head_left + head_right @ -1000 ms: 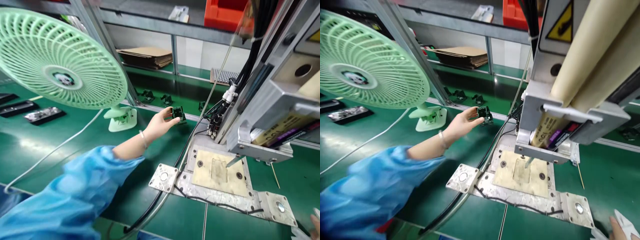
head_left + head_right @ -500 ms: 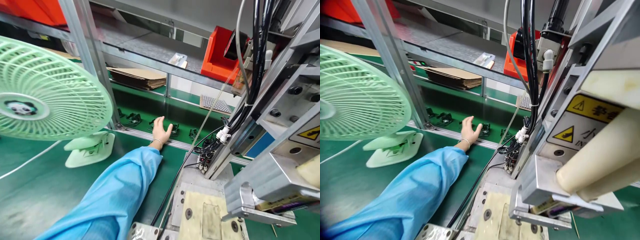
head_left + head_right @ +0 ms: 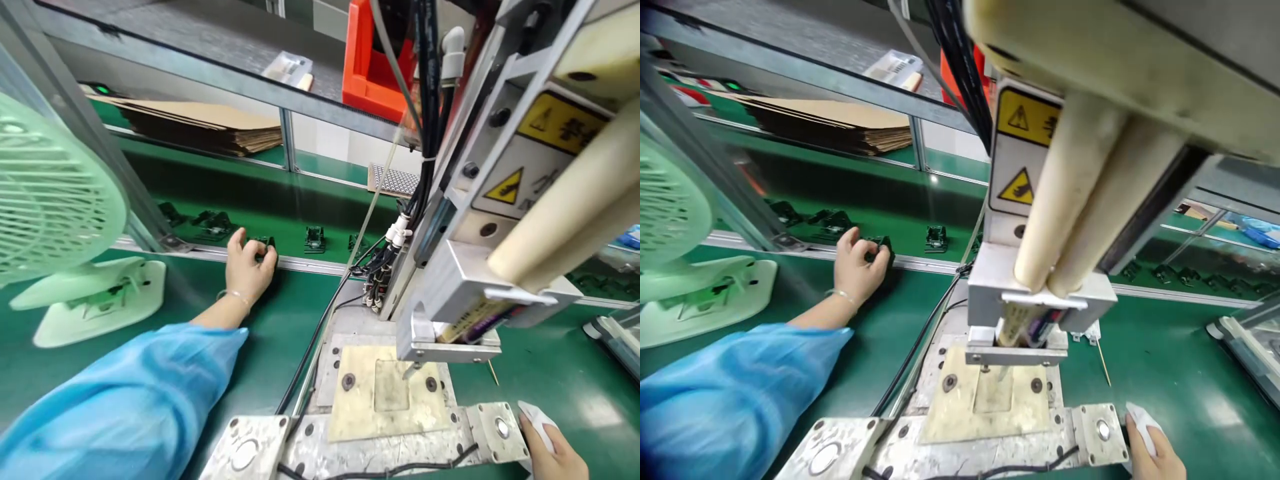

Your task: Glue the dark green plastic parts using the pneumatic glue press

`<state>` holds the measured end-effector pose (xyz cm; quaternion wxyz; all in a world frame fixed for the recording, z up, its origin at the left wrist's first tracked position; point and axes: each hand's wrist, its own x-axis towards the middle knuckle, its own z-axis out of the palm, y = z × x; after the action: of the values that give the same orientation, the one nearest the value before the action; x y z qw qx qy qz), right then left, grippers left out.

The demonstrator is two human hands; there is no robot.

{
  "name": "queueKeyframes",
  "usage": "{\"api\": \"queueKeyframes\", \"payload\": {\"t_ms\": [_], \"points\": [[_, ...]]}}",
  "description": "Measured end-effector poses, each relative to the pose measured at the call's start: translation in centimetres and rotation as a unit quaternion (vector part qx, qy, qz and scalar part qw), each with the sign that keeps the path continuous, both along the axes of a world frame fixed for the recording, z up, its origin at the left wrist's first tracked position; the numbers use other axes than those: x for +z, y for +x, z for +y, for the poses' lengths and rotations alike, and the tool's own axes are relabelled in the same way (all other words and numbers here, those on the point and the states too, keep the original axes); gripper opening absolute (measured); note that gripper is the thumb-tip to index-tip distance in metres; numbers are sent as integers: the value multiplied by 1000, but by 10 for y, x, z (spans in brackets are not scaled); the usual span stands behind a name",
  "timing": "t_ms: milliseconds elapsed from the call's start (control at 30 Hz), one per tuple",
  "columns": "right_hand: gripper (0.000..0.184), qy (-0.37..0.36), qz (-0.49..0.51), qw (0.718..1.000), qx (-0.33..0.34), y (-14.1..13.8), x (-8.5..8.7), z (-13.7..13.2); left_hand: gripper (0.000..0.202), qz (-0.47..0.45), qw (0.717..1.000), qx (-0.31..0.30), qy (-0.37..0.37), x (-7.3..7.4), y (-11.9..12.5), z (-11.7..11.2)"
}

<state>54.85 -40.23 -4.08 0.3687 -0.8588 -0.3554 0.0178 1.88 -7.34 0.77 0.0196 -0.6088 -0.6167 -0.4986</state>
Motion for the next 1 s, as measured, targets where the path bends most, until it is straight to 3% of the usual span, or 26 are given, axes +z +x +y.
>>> {"api": "queueKeyframes", "payload": {"t_ms": [133,267,367,467,567,700,767,833,933,1000], "points": [[40,-4,84,996,-3,-7,0,1,25,41,998,-54,0,-3,1,-68],[41,22,135,990,-34,-21,5,1,30,93,986,-124,-55,-9,-6,-134],[40,32,158,986,-48,-26,8,1,28,119,975,-157,-106,-14,-14,-166],[41,47,172,983,-50,-27,8,0,29,137,965,-172,-143,-13,-20,-182],[42,83,186,978,-42,-27,5,-1,29,116,962,-177,-170,1,-16,-187],[41,107,218,969,-49,-30,3,0,43,-59,962,-167,-206,43,19,-195],[42,113,234,964,-53,-32,5,1,54,-168,928,-214,-255,63,49,-204],[42,114,249,960,-60,-35,8,1,62,-269,851,-287,-349,75,81,-214],[42,119,274,952,-73,-37,11,1,66,-353,731,-368,-454,75,124,-222],[42,122,285,948,-76,-37,12,1,66,-374,698,-394,-467,67,144,-220]]}}
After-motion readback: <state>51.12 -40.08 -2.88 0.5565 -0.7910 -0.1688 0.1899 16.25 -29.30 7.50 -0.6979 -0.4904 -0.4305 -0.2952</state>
